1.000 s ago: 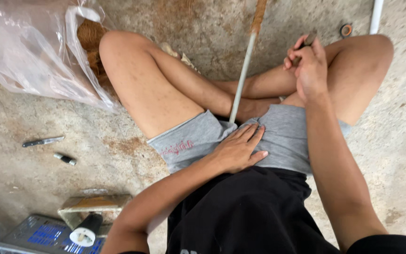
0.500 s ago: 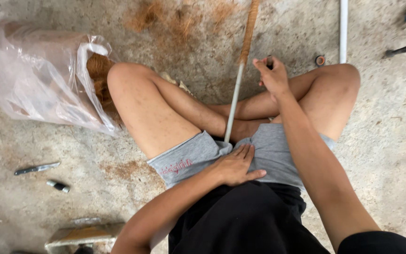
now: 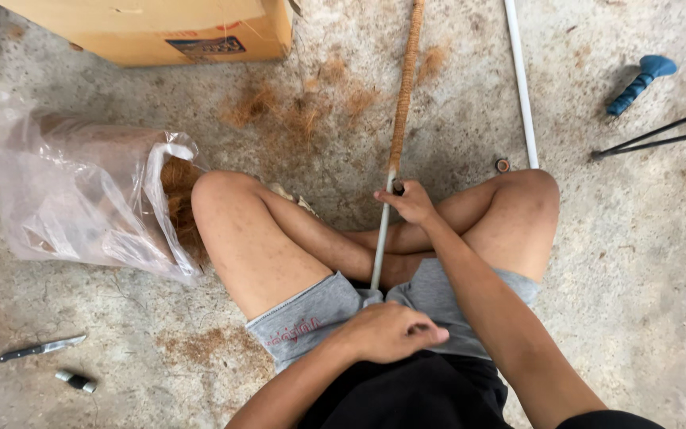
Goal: The person wraps a brown rope around a long white PVC pipe while sitting on the floor. They use a small tool to tighten and secure the rope as they work their way down the pipe.
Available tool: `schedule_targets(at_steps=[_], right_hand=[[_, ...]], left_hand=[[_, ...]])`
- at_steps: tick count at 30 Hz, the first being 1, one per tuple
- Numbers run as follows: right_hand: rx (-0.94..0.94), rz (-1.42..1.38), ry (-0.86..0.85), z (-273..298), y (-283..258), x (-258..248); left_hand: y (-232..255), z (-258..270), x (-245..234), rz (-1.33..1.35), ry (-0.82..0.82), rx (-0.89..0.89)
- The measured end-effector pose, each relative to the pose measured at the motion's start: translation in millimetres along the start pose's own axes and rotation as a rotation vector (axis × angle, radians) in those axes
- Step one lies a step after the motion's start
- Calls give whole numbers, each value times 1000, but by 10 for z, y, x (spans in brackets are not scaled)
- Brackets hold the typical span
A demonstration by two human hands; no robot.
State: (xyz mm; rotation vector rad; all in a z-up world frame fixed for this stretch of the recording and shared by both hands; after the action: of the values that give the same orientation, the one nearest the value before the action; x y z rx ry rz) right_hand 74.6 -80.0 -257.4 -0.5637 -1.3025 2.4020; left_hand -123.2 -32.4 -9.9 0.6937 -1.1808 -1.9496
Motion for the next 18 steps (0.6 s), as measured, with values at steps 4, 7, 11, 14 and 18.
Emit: schedule_targets(at_steps=[4,7,11,14,18], right_hand=[[46,-200,-60,101,-59,-7],[-64,-226,-103,261,-308,31],[-209,-203,-125,555,-697,184],[-217,-129,-141,732,-917,345],[-327,-66,-122,858,-1146,391]], left_hand=[[-261,33,-310,169,196,1],[-437,-5,-721,368,473,68],[-407,-169,-1437,288,1060,352],[-282,-387,-1800,245,1139,458],[-184,-677,-2006,671,812,295]])
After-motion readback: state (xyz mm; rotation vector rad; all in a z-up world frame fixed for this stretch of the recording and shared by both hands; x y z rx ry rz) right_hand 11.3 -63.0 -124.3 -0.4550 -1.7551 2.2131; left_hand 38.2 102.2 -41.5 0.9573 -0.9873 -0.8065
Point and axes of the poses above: each hand's wrist, its own z-axis away from the middle knuckle, its own x-axis out of the palm, y = z × x, the point moved 3 cm from there along -z, towards the middle knuckle, and after that the axes turned 9 degrees about -y, right-handed, at the moved point
